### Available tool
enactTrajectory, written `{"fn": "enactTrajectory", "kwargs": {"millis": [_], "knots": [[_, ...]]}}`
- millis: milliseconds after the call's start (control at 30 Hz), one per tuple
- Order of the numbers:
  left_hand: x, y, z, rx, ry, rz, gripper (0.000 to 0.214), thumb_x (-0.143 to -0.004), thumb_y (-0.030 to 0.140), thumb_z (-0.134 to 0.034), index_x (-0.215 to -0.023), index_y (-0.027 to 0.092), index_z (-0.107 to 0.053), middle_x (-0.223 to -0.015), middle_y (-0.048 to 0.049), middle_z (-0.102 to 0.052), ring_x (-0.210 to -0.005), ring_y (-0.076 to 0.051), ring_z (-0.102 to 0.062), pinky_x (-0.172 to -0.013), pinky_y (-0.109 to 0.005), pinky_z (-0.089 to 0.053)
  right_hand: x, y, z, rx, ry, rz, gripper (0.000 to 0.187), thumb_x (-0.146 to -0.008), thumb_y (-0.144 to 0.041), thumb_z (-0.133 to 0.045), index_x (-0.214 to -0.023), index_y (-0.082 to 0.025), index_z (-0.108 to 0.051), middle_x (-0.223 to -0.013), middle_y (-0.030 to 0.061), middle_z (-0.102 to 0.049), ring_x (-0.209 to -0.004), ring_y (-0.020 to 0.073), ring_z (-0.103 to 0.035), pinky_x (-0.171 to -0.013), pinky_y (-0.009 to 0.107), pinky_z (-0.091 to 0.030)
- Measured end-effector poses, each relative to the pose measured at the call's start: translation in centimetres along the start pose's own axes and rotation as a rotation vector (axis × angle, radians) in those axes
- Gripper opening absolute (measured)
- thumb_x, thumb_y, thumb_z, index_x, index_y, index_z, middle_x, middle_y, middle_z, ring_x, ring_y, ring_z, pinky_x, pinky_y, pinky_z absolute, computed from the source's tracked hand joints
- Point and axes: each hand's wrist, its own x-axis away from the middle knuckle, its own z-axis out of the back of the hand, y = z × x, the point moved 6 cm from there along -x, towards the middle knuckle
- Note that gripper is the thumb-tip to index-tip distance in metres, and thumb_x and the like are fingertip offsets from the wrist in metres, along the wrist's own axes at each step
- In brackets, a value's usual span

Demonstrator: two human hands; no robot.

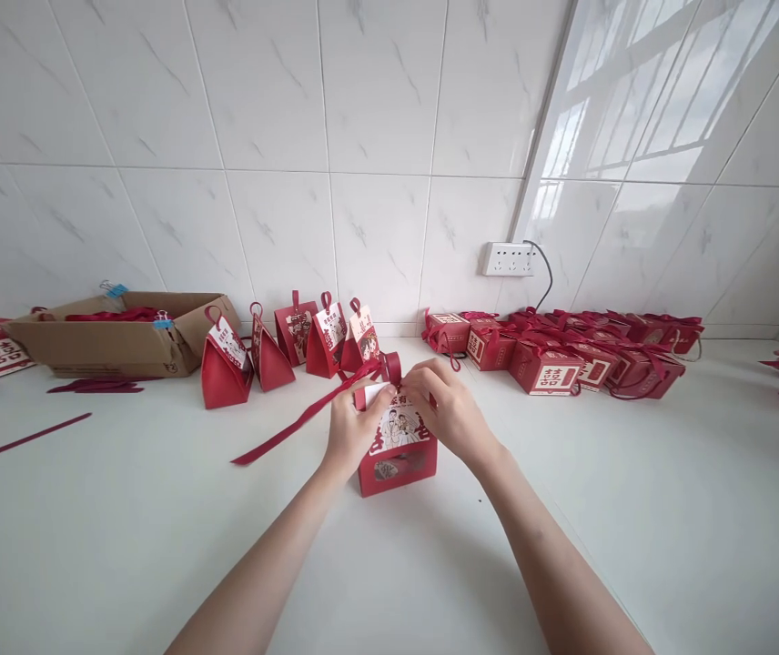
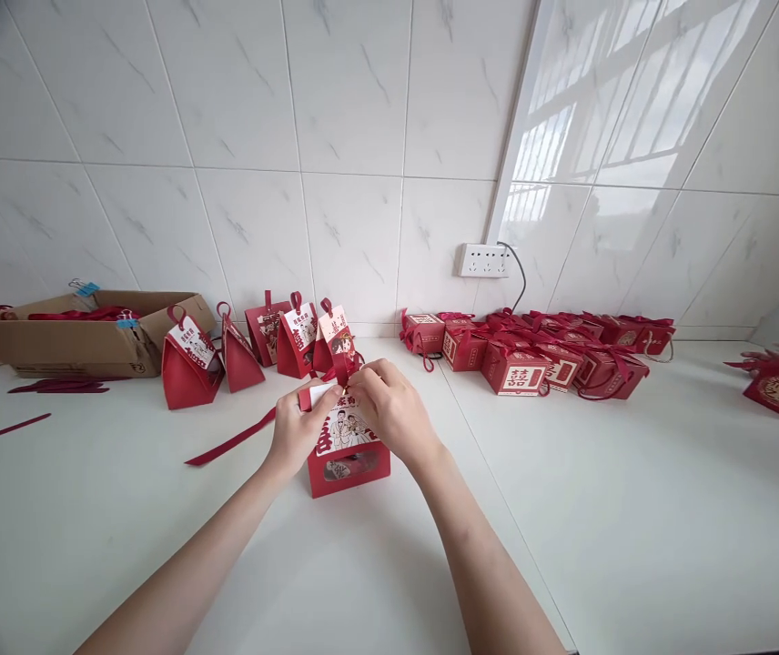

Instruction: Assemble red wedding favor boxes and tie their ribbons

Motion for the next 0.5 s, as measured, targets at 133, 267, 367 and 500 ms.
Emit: {"fn": "enactTrajectory", "kwargs": {"millis": [133, 267, 367, 500], "knots": [[-0.03, -0.03, 0.07, -0.011, 0.022, 0.003, 0.027, -0.078, 0.033, -0.061, -0.058, 0.017, -0.054, -0.054, 0.0036, -0.052, -0.053, -0.010, -0.048, -0.052, -0.021, -0.037, -0.16, 0.13, -0.04, -0.042, -0.022, -0.052, 0.011, -0.090, -0.015, -0.044, -0.085, -0.020, -0.053, -0.088, 0.0063, -0.055, -0.076, 0.0172, -0.057, -0.067, 0.030, -0.049], [-0.09, -0.07, 0.05, -0.004, 0.024, 0.013, 0.026, -0.078, 0.032, -0.061, -0.057, 0.017, -0.054, -0.052, 0.0038, -0.051, -0.052, -0.010, -0.046, -0.050, -0.021, -0.036, -0.10, 0.06, -0.05, -0.074, -0.008, -0.049, 0.009, -0.089, -0.015, -0.045, -0.085, -0.020, -0.051, -0.086, 0.0060, -0.054, -0.075, 0.0170, -0.055, -0.067, 0.030, -0.048], [-0.09, -0.11, 0.00, 0.014, 0.017, 0.030, 0.028, -0.078, 0.031, -0.061, -0.055, 0.017, -0.052, -0.053, 0.0032, -0.053, -0.053, -0.010, -0.047, -0.051, -0.020, -0.037, 0.04, -0.06, 0.00, -0.104, 0.011, -0.044, 0.010, -0.088, -0.014, -0.045, -0.083, -0.020, -0.052, -0.085, 0.0059, -0.055, -0.075, 0.0166, -0.055, -0.067, 0.029, -0.047], [-0.08, -0.09, 0.09, 0.030, 0.030, 0.037, 0.028, -0.076, 0.030, -0.062, -0.054, 0.017, -0.052, -0.054, 0.0031, -0.053, -0.053, -0.010, -0.047, -0.050, -0.020, -0.037, 0.18, -0.14, 0.17, -0.152, 0.074, -0.042, 0.011, -0.085, -0.013, -0.048, -0.078, -0.019, -0.053, -0.082, 0.0051, -0.057, -0.074, 0.0159, -0.056, -0.068, 0.028, -0.047]]}}
